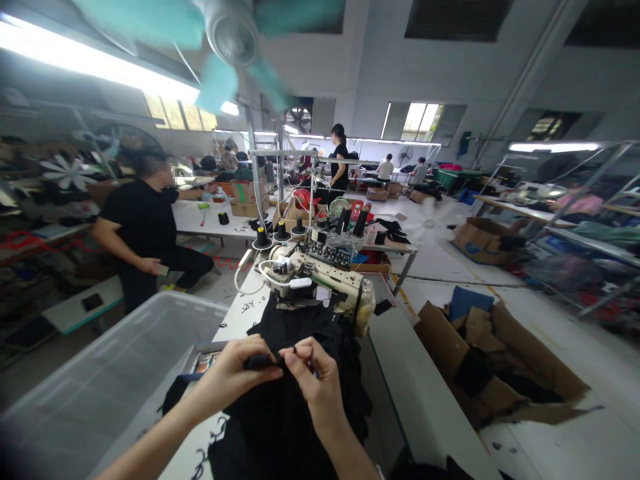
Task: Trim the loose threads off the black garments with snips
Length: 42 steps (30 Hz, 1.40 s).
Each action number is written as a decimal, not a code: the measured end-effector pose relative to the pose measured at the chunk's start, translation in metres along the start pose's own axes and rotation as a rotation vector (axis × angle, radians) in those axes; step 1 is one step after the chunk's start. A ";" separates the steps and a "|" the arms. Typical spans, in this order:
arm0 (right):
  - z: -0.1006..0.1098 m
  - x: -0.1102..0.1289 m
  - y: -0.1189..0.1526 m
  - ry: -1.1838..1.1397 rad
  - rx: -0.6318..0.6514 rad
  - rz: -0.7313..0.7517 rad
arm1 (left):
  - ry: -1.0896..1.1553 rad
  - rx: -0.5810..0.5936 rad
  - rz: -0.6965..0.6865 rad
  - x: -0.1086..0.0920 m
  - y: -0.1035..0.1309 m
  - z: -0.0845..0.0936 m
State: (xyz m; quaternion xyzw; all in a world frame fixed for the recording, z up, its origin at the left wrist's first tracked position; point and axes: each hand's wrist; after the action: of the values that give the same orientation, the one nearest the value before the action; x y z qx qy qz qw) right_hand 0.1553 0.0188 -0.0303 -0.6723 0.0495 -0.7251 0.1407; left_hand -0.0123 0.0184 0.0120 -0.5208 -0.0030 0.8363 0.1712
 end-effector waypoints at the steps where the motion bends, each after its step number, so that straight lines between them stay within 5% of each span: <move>1: 0.000 -0.001 -0.001 -0.032 0.002 -0.026 | 0.013 0.003 0.021 0.001 0.000 0.000; 4: 0.001 -0.001 -0.004 -0.048 0.016 -0.051 | 0.081 0.048 0.054 0.004 -0.001 0.002; 11: 0.000 0.008 -0.006 0.336 -0.016 0.258 | 0.091 0.024 0.054 0.012 -0.001 0.009; 25: -0.001 0.003 -0.004 0.479 0.114 0.519 | 0.056 0.005 0.079 0.017 -0.002 0.008; 32: 0.004 0.005 -0.009 0.464 0.070 0.470 | 0.077 0.015 0.041 0.016 -0.001 0.013; 42: -0.013 -0.014 -0.009 0.283 0.100 0.063 | 0.250 -0.018 0.086 0.025 0.018 0.010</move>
State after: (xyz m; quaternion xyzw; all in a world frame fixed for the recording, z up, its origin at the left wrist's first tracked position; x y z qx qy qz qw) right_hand 0.1415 0.0293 -0.0422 -0.5539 0.0538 -0.8092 0.1883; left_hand -0.0359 0.0100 -0.0086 -0.6223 0.0333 0.7713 0.1298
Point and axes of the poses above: each hand's wrist, its own y-axis away from the middle knuckle, its own z-axis out of the back of the hand, x = y × z, and after that the axes turned 9 degrees about y, right-handed
